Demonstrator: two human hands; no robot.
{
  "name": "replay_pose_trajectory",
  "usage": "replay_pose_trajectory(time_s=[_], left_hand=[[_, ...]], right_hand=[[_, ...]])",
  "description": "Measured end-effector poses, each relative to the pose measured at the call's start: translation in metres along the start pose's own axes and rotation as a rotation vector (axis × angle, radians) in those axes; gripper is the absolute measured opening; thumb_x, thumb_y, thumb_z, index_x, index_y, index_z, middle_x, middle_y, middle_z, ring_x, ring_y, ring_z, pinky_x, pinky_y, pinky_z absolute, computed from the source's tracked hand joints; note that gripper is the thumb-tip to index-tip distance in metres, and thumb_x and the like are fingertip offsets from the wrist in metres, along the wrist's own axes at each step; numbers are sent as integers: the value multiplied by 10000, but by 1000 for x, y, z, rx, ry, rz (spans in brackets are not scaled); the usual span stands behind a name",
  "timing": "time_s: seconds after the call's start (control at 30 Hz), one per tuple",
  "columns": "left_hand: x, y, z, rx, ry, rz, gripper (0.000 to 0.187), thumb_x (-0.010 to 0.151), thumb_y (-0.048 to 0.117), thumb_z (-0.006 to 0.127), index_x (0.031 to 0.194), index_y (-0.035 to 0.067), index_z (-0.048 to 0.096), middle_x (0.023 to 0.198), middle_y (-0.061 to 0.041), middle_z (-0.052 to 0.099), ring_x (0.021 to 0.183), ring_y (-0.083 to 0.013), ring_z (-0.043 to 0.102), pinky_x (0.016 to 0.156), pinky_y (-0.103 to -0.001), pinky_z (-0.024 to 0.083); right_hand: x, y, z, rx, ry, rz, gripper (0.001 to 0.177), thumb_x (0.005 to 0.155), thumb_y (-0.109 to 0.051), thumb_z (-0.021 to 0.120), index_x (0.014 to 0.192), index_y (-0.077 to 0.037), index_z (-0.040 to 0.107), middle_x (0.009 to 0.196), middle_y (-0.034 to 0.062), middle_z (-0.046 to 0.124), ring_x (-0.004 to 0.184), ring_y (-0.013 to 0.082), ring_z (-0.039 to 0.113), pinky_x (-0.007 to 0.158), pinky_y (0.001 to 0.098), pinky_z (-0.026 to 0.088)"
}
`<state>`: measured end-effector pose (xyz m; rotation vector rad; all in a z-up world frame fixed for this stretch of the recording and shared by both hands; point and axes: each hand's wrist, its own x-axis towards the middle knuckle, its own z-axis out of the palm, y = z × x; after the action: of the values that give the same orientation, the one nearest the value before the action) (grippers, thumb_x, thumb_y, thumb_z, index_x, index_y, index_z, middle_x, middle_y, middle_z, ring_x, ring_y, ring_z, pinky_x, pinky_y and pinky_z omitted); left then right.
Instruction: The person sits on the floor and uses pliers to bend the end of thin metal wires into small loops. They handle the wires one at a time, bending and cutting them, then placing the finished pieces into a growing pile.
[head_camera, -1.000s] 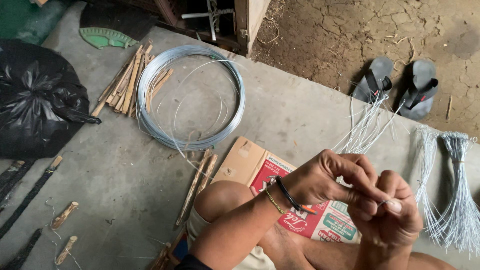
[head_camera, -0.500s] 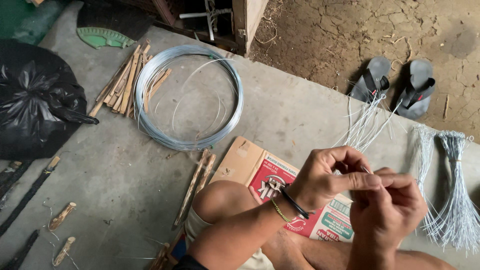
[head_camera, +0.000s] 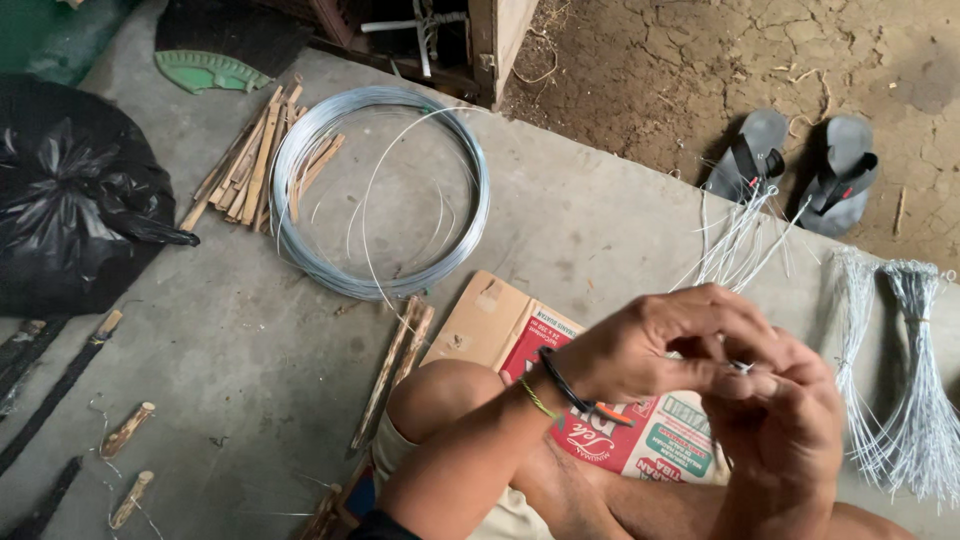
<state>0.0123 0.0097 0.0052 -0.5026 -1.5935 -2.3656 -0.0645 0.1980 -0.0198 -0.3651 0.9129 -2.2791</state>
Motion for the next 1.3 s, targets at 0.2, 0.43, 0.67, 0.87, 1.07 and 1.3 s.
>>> replay_pose_trajectory(time_s=[0.2,0.43,0.67,0.87,1.07,1.3], left_hand=[[1,-3,-17,210,54,65,96,987,146,778,1023,75,723,1036,22,680,968,-39,661,878,-206,556],[4,-27,5,-103,383,-146,157,910,137,824,932,48,696,858,13,680,793,-52,604,735,-221,512],[5,-43,22,-439,589,-351,175,879,132,812,817,46,673,744,-11,672,673,-88,609,655,-238,506],[7,-34,31,-252,562,-286,147,901,91,793,880,-6,684,819,-40,708,752,-95,641,706,-251,534],[7,-15,26,-312,256,-264,127,951,94,740,1037,14,692,983,-14,707,926,-71,657,855,-228,552],[7,-17,22,-86,234,-204,161,928,83,791,1003,18,665,932,13,664,856,-63,635,766,-229,549]], right_hand=[[20,12,-8,226,-28,218,142,888,-43,713,913,15,586,762,72,572,540,74,440,478,226,380],[20,16,18,-209,77,-204,147,929,15,690,832,-6,581,746,34,563,637,103,446,579,236,365],[14,10,35,-1350,228,-751,166,862,12,753,825,5,591,749,70,640,621,92,569,569,254,456],[6,17,34,-1306,267,-760,130,887,9,726,873,4,597,754,55,640,619,87,566,553,259,460],[1,2,16,-49,139,-149,169,919,-73,701,829,-24,566,718,-2,533,582,81,400,519,235,333],[-4,5,9,155,106,103,192,918,-113,700,806,-67,551,630,-37,479,488,39,374,427,201,325]])
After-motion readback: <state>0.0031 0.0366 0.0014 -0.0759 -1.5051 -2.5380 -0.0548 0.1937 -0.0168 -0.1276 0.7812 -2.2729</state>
